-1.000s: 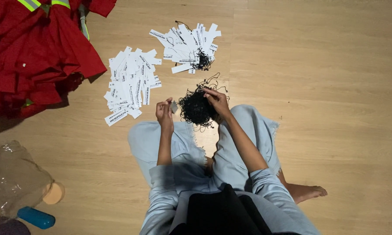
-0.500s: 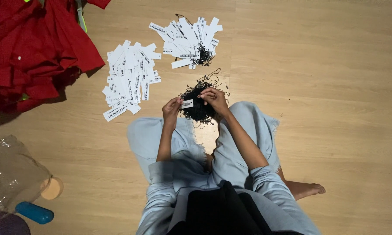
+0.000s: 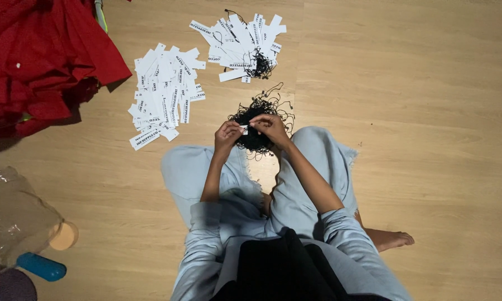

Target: The person sits on the floor and repeatedly picks up white paper tags and black elastic cords. They thread the cord through the tag and tie a knot to secure them together, placing the finished items into a growing pile.

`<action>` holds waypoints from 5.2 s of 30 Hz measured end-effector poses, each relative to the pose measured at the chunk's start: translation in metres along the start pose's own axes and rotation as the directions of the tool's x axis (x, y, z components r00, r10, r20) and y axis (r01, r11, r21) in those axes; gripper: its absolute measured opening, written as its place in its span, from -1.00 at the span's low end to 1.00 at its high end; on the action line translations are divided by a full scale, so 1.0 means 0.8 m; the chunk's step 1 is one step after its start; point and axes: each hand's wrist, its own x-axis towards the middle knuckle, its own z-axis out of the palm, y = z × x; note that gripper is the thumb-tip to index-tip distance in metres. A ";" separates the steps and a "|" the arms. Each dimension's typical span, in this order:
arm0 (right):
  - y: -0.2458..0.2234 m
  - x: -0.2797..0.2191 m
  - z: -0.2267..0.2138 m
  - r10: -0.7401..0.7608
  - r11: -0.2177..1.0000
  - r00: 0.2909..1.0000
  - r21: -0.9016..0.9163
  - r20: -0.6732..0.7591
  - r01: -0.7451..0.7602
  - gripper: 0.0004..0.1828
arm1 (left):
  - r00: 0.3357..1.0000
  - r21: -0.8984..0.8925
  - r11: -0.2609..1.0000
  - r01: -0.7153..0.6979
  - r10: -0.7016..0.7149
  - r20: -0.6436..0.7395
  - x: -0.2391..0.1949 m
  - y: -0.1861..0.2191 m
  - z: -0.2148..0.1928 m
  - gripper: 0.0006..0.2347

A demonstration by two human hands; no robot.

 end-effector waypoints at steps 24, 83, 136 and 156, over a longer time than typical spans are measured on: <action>0.015 0.002 -0.001 0.024 0.998 0.997 -0.055 0.067 -0.020 -0.81 | 0.999 0.026 0.999 -0.027 0.026 0.027 -0.002 0.003 0.004 -0.70; -0.082 0.076 -0.009 -0.128 0.953 0.991 -0.282 -0.044 0.110 -0.84 | 0.997 0.530 0.845 -0.079 0.069 0.040 -0.007 0.041 0.022 -0.60; 0.000 0.025 -0.004 -0.002 0.905 0.993 -0.423 0.115 0.051 -0.82 | 0.979 0.657 0.726 -0.200 0.181 0.098 -0.015 0.061 0.033 -0.90; 0.015 0.043 -0.082 0.041 0.816 0.909 0.539 -0.415 0.209 -0.86 | 0.977 0.621 0.754 -0.214 0.166 0.135 -0.031 0.074 0.039 -0.88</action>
